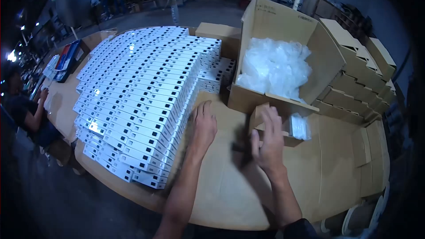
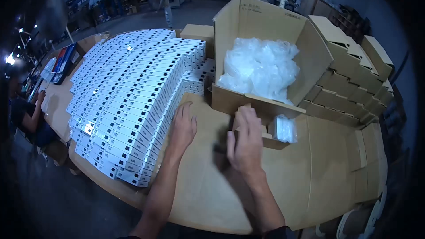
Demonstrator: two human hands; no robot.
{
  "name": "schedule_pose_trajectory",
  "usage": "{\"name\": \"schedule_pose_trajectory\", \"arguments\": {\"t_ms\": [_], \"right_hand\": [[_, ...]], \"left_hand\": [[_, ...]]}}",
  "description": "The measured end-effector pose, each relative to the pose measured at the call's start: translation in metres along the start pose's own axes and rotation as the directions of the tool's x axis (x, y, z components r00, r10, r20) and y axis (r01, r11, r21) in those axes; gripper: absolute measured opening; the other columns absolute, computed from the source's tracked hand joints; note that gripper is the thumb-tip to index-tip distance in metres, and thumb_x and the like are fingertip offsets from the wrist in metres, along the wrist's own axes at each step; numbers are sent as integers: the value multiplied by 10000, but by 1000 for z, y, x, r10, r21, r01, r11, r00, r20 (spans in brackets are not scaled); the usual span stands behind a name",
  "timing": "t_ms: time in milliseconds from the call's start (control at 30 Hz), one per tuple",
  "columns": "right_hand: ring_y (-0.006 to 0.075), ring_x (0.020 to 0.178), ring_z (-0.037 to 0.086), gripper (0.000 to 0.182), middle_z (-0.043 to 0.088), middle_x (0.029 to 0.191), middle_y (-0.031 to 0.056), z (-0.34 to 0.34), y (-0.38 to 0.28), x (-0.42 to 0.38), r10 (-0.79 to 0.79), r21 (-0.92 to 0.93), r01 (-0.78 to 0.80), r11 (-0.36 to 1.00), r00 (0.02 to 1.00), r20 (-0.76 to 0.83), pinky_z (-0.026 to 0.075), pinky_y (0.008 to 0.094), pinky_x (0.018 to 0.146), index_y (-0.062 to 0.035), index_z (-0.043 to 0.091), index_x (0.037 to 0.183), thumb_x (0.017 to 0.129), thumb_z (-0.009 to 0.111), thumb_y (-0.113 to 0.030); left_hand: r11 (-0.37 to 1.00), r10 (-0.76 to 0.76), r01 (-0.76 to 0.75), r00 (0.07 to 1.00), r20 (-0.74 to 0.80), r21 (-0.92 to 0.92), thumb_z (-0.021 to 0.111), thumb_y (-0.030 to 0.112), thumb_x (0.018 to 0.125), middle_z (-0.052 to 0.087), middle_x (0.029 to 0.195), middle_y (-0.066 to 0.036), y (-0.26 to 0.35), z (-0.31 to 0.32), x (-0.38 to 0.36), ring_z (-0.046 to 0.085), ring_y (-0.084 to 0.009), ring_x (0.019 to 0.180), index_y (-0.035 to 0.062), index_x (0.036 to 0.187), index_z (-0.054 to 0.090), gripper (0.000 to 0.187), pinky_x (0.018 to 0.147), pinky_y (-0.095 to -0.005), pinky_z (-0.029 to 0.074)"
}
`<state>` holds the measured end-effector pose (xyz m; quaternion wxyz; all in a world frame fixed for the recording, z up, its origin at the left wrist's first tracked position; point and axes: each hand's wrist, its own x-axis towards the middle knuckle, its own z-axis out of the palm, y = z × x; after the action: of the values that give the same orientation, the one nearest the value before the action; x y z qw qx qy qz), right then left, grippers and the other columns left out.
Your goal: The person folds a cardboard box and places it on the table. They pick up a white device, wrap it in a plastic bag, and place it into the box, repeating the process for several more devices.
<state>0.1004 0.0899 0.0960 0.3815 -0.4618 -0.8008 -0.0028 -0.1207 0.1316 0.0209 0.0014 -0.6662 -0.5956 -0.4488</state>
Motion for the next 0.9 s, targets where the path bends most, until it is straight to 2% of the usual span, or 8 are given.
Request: {"name": "schedule_pose_trajectory", "arguments": {"t_ms": [33, 233, 433, 533, 633, 733, 833, 900], "right_hand": [[466, 1469, 375, 556, 428, 1548, 245, 12, -6, 10, -36, 11, 35, 999, 998, 48, 302, 575, 1216, 50, 485, 1429, 912, 647, -77], [463, 1560, 190, 606, 252, 1639, 309, 66, -1, 52, -44, -131, 81, 988, 963, 264, 205, 630, 1241, 58, 455, 1441, 892, 661, -94], [465, 1563, 189, 593, 216, 1655, 303, 78, 8, 59, -27, -195, 88, 977, 955, 295, 223, 613, 1242, 55, 483, 1415, 883, 695, -101], [471, 1561, 193, 576, 214, 1657, 304, 73, 4, 60, -16, -189, 79, 979, 950, 313, 238, 624, 1232, 54, 501, 1393, 877, 706, -99], [485, 1555, 199, 563, 210, 1654, 321, 74, 4, 60, -17, -157, 70, 985, 949, 315, 252, 656, 1213, 64, 501, 1392, 882, 680, -94], [503, 1547, 201, 557, 211, 1646, 336, 73, 5, 60, -29, -112, 66, 991, 951, 307, 265, 676, 1197, 66, 497, 1393, 888, 671, -93], [513, 1538, 208, 564, 240, 1624, 342, 64, 2, 61, -30, -24, 38, 999, 962, 272, 270, 675, 1194, 56, 480, 1410, 903, 670, -102], [540, 1465, 316, 567, 304, 1579, 349, 49, -6, 60, -42, 120, 18, 993, 978, 203, 325, 609, 1183, 28, 462, 1443, 932, 663, -113]], "left_hand": [[999, -39, 39, 999, 36, -13, 637, 17, 905, 554, 1354, -274, -7, 5, 11, 507, -457, 1307, -66, 1367, 500, 490, 1127, -488, 418], [988, 108, -107, 994, -3, 108, 553, -39, 883, 503, 1478, -254, -40, 50, 52, 419, -432, 1437, -66, 1443, 477, 565, 1189, -491, 371], [986, 115, -112, 993, -16, 122, 564, -5, 903, 495, 1491, -224, -52, 61, 62, 398, -430, 1462, -21, 1495, 453, 602, 1194, -506, 351], [979, 139, -129, 989, -56, 155, 558, -41, 891, 543, 1406, -204, -53, 60, 62, 475, -410, 1388, -18, 1445, 516, 557, 1139, -499, 403], [991, 59, -52, 997, -55, 123, 591, -53, 872, 583, 1286, -173, -53, 60, 65, 553, -372, 1264, -12, 1334, 614, 465, 1060, -480, 457], [984, 108, -84, 983, -150, 155, 671, -48, 867, 583, 1131, -160, -53, 57, 69, 582, -354, 1083, -29, 1233, 669, 367, 954, -467, 480], [991, 58, -34, 979, -193, 126, 724, -51, 823, 595, 1134, -163, -28, 34, 61, 586, -370, 1103, -6, 1142, 670, 327, 974, -476, 472], [997, 49, -33, 966, -253, 64, 731, -61, 812, 599, 1159, -176, -10, 18, 53, 583, -383, 1121, -8, 1104, 659, 306, 983, -481, 467]]}}
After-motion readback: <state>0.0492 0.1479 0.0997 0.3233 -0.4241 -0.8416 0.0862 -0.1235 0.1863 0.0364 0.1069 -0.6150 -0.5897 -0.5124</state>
